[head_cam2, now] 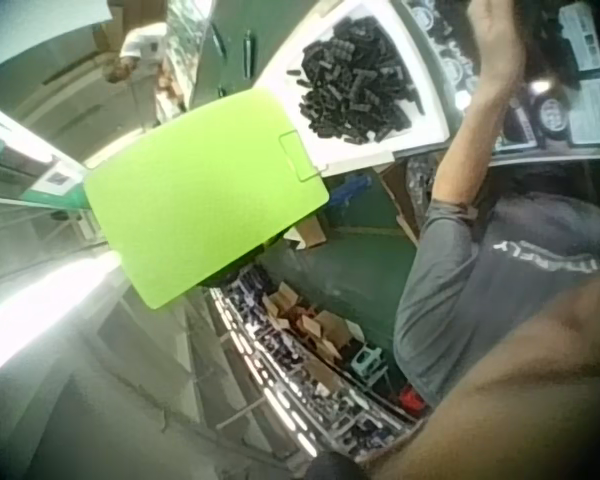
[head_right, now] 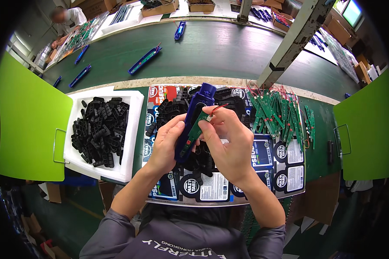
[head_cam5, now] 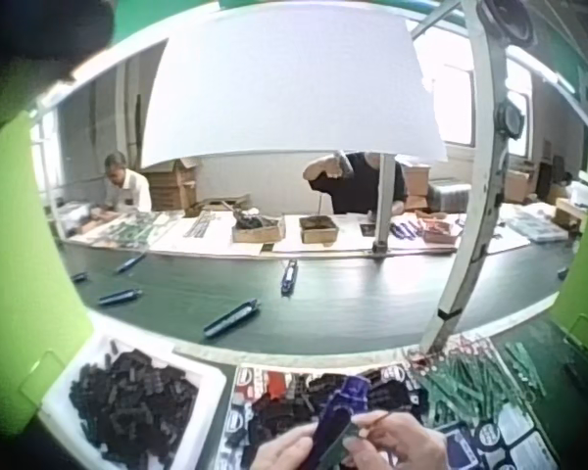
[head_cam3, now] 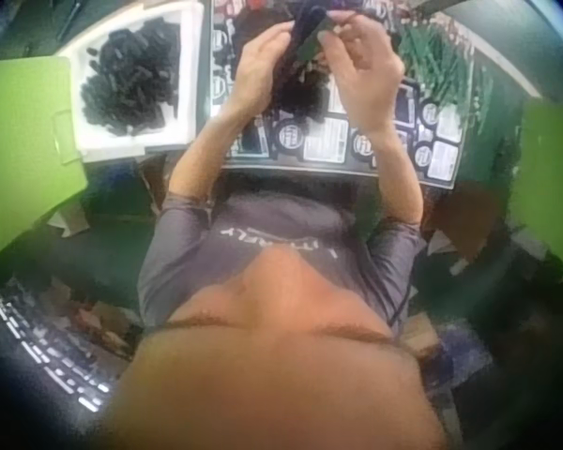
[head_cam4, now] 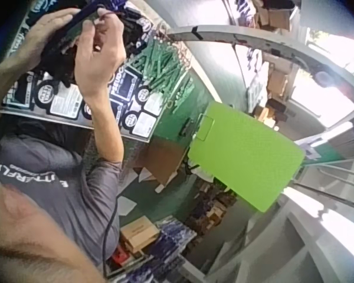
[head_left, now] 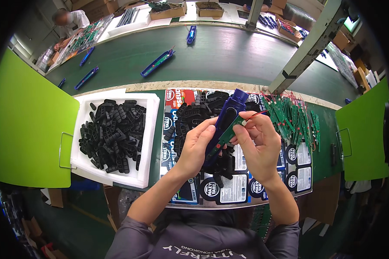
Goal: The person assembles small electronic devices by inserting green circuit boards into blue plastic casings. They pick up a casing, insert a board, and place the finished unit on the table. Later, they move a large tray of circuit boards from the floor to the table.
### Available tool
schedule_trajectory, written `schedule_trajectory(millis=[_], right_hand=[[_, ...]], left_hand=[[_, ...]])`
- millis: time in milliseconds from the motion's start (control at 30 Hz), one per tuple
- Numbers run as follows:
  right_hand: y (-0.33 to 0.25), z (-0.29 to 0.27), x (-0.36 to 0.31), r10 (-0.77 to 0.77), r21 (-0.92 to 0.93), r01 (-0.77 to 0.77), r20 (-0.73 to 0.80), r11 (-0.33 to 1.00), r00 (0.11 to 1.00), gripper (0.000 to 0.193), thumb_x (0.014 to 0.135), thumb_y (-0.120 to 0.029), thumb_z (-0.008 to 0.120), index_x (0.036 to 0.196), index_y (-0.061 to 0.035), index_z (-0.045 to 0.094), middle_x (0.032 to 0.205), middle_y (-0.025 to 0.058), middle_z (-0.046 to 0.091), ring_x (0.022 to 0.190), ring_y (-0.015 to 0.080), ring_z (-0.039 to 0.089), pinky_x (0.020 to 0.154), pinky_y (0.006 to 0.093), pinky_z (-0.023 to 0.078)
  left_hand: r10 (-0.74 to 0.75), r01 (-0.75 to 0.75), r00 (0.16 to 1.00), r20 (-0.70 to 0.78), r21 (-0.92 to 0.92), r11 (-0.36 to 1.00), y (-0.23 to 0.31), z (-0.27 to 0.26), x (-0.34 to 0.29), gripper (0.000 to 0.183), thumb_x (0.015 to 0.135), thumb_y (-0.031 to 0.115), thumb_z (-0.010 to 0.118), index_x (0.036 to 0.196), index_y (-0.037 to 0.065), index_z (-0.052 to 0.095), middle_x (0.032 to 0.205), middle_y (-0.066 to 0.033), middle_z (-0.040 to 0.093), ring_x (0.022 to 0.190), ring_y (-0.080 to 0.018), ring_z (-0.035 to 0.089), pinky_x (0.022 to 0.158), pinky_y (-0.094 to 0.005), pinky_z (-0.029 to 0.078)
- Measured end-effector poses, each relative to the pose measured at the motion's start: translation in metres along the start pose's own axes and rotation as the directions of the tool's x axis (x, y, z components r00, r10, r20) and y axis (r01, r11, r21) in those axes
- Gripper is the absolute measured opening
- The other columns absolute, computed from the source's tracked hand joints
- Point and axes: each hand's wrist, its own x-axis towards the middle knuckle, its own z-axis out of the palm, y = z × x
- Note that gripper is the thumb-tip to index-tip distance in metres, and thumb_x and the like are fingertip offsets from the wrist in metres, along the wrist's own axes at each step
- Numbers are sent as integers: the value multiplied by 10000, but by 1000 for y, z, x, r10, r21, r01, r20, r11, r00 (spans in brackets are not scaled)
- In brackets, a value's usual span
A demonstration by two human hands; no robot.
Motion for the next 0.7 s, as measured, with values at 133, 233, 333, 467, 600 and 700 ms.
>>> schedule_trajectory(millis=[133,233,333,467,600,700], right_hand=[[0,-2,-1,27,2,-27,7,1000,1000,241,958,42,685,1195,48,638,953,80,697,771,139,741,673,268,600],[-2,-3,0,54,-15,-53,17,998,998,227,957,34,691,1179,52,647,990,97,712,761,142,740,669,268,600],[-2,-5,3,69,-64,-67,32,996,997,227,941,32,708,1164,38,670,1018,114,709,745,143,726,661,273,591],[-1,-3,6,-157,-360,147,3,921,988,292,879,35,763,1161,-11,704,1006,98,631,736,147,645,652,284,551],[7,0,8,-273,-479,205,-78,854,959,374,818,33,804,1170,-39,699,1014,76,510,783,158,520,677,294,486],[21,3,5,-276,-432,195,-133,881,952,547,817,40,790,1314,-29,574,1012,68,491,769,145,508,712,299,467]], left_hand=[[8,-8,1000,-1,6,1000,-1,1,1,424,1114,283,438,1399,-11,550,1016,-96,703,844,-138,684,728,-281,576],[0,0,1000,-7,6,1000,-1,1,1,422,1111,277,442,1401,-10,553,1021,-93,703,844,-136,684,726,-280,576],[-15,15,1000,9,2,1000,-3,2,0,422,1105,270,456,1402,-12,557,1024,-89,702,843,-135,685,718,-281,578],[0,0,1000,19,-6,1000,-4,5,4,423,1094,260,480,1401,-18,561,1020,-84,700,840,-133,689,711,-282,584],[-10,10,1000,6,31,999,-4,11,2,421,1085,246,483,1397,-24,568,1005,-76,697,822,-118,677,713,-267,574],[13,-13,1000,-1,142,990,-6,9,0,425,1083,245,480,1397,-27,569,1006,-67,694,817,-106,665,715,-259,564]])
